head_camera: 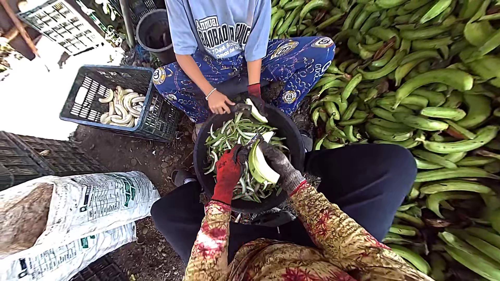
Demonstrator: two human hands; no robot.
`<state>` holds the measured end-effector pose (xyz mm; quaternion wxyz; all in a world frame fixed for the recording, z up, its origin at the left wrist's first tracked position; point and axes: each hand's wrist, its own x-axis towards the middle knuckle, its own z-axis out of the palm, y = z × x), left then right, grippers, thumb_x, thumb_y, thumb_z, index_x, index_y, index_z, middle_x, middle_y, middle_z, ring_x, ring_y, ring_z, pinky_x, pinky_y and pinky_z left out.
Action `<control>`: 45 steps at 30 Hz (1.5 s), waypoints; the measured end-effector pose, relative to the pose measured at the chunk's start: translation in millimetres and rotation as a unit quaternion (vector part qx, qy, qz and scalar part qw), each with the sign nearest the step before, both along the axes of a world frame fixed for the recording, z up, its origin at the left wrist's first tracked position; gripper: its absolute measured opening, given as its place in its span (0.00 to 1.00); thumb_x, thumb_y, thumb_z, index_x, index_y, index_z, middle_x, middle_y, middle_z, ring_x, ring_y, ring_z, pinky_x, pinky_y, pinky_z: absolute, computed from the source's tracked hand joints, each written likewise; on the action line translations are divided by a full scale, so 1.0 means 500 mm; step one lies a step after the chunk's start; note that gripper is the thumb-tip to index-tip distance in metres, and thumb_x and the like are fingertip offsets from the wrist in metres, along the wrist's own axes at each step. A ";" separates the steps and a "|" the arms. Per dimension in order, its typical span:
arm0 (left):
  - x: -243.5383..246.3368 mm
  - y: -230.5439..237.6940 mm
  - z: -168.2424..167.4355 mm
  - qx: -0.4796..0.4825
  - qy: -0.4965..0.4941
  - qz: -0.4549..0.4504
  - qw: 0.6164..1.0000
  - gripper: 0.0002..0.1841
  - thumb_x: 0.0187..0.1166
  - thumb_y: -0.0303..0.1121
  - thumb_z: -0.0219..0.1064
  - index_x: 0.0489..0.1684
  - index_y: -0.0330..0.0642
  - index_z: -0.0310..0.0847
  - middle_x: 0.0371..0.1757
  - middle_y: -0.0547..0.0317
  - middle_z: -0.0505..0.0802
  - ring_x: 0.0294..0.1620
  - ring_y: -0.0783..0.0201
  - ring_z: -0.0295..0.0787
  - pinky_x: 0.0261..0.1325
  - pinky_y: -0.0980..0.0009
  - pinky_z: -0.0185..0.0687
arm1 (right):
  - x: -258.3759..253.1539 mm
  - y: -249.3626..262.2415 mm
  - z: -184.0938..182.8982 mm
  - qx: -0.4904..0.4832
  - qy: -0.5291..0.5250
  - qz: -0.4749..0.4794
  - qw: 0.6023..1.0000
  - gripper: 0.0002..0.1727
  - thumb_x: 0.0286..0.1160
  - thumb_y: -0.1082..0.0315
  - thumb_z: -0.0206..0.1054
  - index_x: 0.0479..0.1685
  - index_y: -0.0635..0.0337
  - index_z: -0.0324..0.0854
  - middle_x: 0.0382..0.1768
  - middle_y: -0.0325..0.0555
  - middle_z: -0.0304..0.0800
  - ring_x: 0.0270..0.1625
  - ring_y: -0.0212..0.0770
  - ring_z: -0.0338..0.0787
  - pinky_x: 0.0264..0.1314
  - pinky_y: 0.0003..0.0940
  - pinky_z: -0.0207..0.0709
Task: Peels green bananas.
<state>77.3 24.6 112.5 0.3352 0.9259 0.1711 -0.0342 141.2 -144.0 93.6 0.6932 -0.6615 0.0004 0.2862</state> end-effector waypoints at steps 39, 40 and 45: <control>-0.001 -0.061 -0.011 0.064 -0.145 -0.057 0.986 0.25 0.86 0.50 0.51 0.74 0.53 0.84 0.61 0.42 0.91 0.63 0.37 0.86 0.62 0.34 0.75 | 0.015 -0.008 0.027 0.018 0.035 -0.120 0.992 0.30 0.94 0.44 0.38 0.75 0.55 0.72 0.55 0.47 0.85 0.53 0.36 0.86 0.56 0.40 0.83; 0.006 -0.061 -0.006 0.070 -0.145 -0.068 0.985 0.25 0.86 0.50 0.52 0.74 0.54 0.83 0.61 0.43 0.91 0.63 0.38 0.86 0.62 0.35 0.75 | 0.016 -0.016 0.022 0.015 0.014 -0.115 0.993 0.30 0.95 0.47 0.37 0.78 0.56 0.70 0.58 0.48 0.85 0.55 0.36 0.86 0.59 0.40 0.83; 0.038 -0.070 0.007 0.128 -0.178 -0.076 0.973 0.23 0.84 0.48 0.57 0.74 0.56 0.84 0.60 0.43 0.91 0.59 0.39 0.87 0.57 0.37 0.77 | 0.020 -0.040 0.007 -0.001 -0.059 -0.100 0.993 0.26 0.95 0.57 0.40 0.80 0.62 0.68 0.63 0.53 0.84 0.60 0.38 0.86 0.64 0.39 0.82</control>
